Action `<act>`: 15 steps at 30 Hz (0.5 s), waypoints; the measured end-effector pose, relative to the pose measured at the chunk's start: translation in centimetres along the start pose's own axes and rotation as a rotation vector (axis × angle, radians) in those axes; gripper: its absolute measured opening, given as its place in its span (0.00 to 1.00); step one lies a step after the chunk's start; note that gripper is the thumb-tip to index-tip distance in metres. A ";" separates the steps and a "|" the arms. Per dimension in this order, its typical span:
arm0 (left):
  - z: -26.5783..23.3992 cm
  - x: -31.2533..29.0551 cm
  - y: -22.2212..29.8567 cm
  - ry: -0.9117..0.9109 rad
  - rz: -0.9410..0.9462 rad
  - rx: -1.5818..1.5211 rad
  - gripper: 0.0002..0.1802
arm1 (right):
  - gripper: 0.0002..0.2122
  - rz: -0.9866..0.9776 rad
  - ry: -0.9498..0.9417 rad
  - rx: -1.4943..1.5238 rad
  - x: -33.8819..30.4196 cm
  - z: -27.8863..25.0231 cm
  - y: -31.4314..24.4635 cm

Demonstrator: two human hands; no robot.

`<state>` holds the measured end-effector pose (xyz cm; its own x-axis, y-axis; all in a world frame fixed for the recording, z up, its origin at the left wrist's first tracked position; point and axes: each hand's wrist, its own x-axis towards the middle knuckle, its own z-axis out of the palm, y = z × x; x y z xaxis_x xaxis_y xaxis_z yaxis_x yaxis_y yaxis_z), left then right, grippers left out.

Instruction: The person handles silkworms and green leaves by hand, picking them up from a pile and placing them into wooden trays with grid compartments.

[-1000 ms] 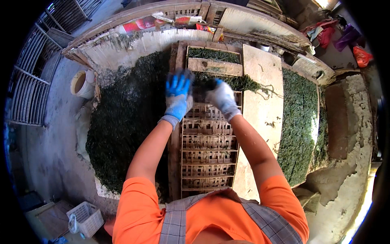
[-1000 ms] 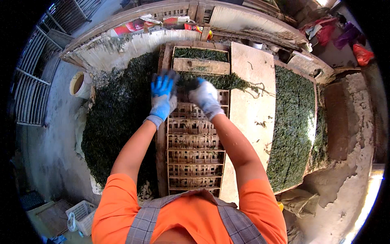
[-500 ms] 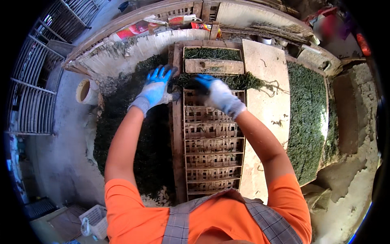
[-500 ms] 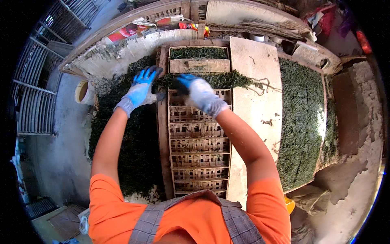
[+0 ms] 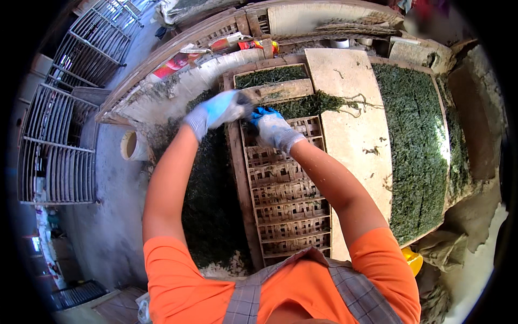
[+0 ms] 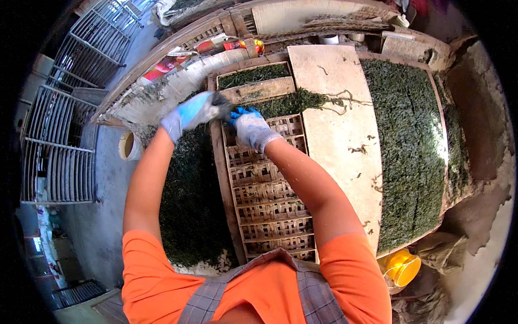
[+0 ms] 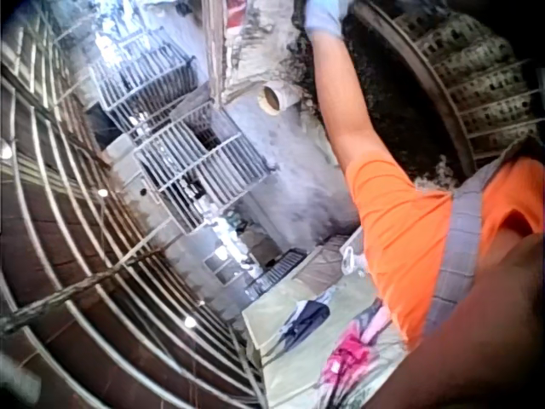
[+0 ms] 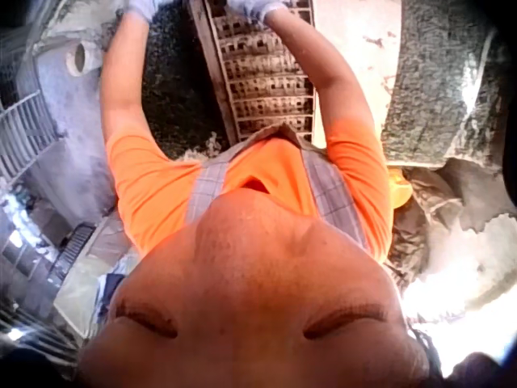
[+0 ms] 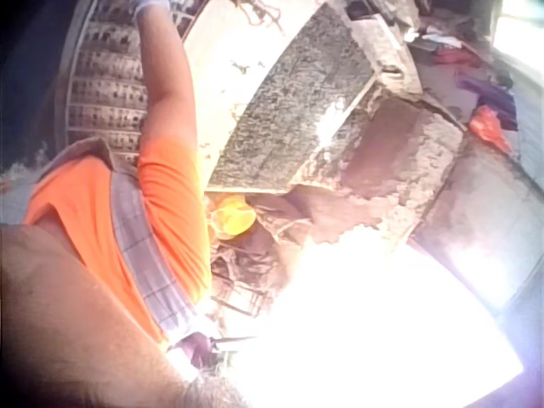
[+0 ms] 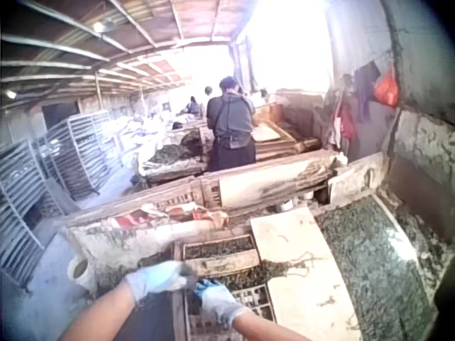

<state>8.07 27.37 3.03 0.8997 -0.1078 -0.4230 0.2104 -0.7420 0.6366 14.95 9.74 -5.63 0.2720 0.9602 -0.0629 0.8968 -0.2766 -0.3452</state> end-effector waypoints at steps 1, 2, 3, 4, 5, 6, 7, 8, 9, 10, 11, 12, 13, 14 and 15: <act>0.4 0.2 -0.1 0.044 0.000 -0.582 0.08 | 0.19 0.046 -0.099 0.046 -0.5 -2.2 -1.4; 0.3 0.4 2.7 0.151 0.223 -0.268 0.09 | 0.18 0.125 -0.193 0.085 -0.8 -3.6 -1.6; 0.3 0.2 2.8 0.248 0.371 -0.104 0.10 | 0.16 0.191 -0.132 0.167 -1.1 -3.7 -1.4; 0.3 0.1 2.8 0.369 0.507 0.065 0.11 | 0.15 0.262 -0.074 0.249 -2.1 -3.4 -0.4; 1.1 1.5 -0.9 0.471 0.595 0.073 0.12 | 0.15 0.330 -0.016 0.332 -3.0 -3.3 0.2; 2.3 1.3 -0.2 0.585 0.491 0.116 0.14 | 0.15 0.465 -0.042 0.378 -4.8 -5.1 0.5; 3.4 0.3 0.6 0.695 0.364 0.157 0.15 | 0.16 0.593 -0.069 0.433 -6.4 -6.7 0.2; 4.3 -0.1 1.6 0.782 0.252 0.181 0.16 | 0.15 0.604 -0.104 0.283 -7.2 -5.6 0.4; 6.2 0.3 0.4 1.023 0.174 0.850 0.16 | 0.15 0.594 -0.148 0.132 -7.4 -4.5 0.2; 8.6 0.1 -1.1 0.728 0.128 0.818 0.19 | 0.15 0.535 -0.180 -0.023 -7.0 -3.2 -1.0; 11.0 -0.3 -2.5 0.437 0.058 0.754 0.21 | 0.15 0.461 -0.202 -0.184 -6.2 -2.0 -1.2; 12.3 -0.7 -2.5 0.511 0.168 0.766 0.23 | 0.14 0.279 -0.078 -0.030 -5.6 -1.7 -1.2; 12.8 -0.6 -2.7 0.583 0.278 0.777 0.25 | 0.14 0.398 -0.118 0.179 -6.0 -3.1 -1.1; 12.3 -0.6 -3.3 0.519 0.203 0.752 0.26 | 0.14 0.405 -0.026 0.383 -5.1 -2.7 0.2; 11.8 -0.6 -2.6 0.569 0.197 0.747 0.27 | 0.14 0.436 0.070 0.591 -4.6 -2.1 2.7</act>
<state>2.44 21.55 -5.98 0.9853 -0.0839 0.1489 -0.0855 -0.9963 0.0038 16.80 4.49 -4.30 0.6000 0.7578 -0.2564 0.3699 -0.5470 -0.7510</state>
